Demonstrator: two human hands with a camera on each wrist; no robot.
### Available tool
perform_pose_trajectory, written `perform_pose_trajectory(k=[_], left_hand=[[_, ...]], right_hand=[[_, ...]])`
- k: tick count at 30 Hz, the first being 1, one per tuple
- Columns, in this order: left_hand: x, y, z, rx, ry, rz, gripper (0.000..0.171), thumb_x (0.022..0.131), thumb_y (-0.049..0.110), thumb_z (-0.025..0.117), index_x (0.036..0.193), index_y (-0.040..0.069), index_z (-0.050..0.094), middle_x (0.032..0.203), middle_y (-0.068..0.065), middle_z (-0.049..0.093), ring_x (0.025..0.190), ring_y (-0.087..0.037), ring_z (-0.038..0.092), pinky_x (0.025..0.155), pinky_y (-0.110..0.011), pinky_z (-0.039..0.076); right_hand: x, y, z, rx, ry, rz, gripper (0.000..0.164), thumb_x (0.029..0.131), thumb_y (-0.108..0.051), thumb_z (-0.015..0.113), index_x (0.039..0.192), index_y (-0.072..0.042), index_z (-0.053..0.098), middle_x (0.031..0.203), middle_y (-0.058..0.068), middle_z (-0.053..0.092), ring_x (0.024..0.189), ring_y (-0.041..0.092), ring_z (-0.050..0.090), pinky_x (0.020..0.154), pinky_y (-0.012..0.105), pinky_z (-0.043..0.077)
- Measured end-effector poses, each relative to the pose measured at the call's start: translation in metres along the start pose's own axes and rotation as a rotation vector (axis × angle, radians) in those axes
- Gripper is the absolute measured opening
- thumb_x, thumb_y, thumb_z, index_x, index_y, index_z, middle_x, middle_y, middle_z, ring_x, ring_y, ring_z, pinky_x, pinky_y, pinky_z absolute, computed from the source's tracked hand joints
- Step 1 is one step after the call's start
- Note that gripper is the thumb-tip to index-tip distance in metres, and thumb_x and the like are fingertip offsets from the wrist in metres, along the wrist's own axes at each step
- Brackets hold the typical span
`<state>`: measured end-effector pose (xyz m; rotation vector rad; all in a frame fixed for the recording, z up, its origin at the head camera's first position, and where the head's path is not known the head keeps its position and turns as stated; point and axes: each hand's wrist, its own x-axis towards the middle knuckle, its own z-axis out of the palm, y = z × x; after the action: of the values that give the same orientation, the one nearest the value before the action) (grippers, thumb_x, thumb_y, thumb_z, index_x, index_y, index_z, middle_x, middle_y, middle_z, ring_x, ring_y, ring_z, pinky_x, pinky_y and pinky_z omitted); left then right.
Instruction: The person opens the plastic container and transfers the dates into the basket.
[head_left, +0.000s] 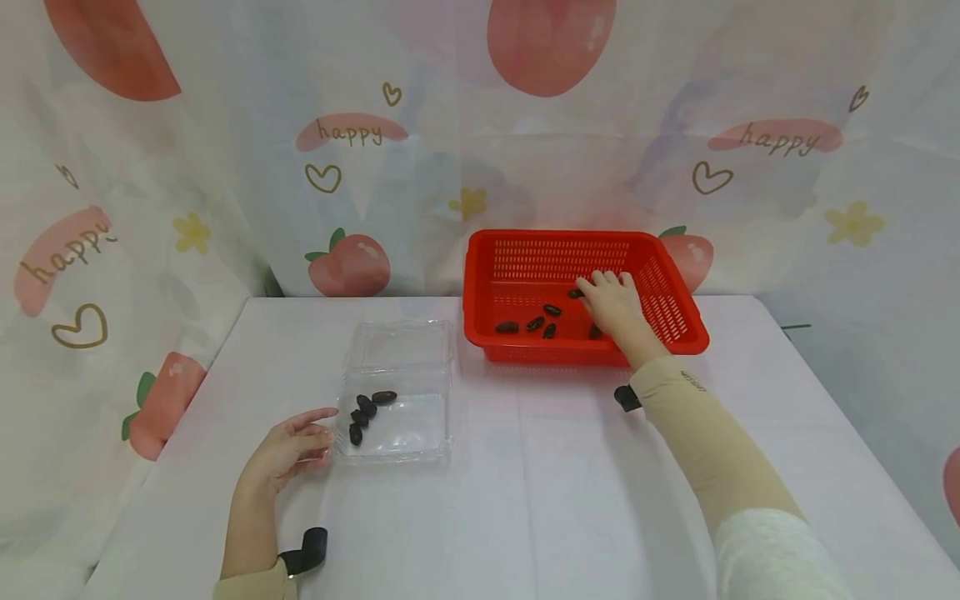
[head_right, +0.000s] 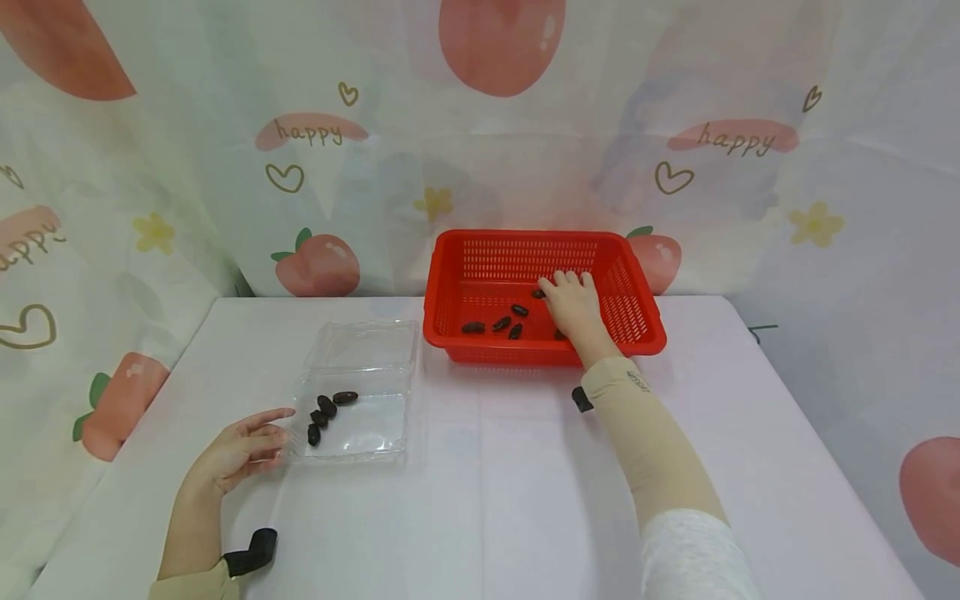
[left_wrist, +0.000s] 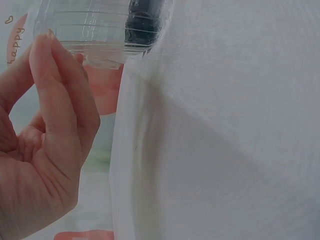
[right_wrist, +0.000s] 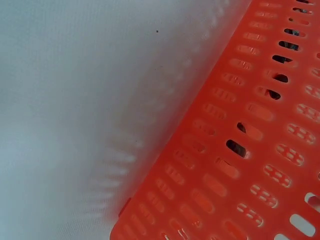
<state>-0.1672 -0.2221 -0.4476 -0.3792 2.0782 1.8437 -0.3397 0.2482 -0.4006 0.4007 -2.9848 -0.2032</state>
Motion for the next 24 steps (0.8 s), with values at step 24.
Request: perform_pose_trajectory(k=[24], left_hand=[[-0.0007,0.0008,0.0006,-0.009,0.003,-0.011,0.055,0.083,0.006,0.065,0.133,0.001,0.042,0.085,0.000,0.054,0.067,-0.012,0.056,0.060,-0.020,0.053]], right_hand=[[-0.0015,-0.0014,0.0057,-0.014,-0.021,-0.053,0.034,0.090,-0.019,0.058,0.123,-0.013,0.051,0.116,0.017,0.050,0.109,0.035,0.043,0.095,0.051,0.031]])
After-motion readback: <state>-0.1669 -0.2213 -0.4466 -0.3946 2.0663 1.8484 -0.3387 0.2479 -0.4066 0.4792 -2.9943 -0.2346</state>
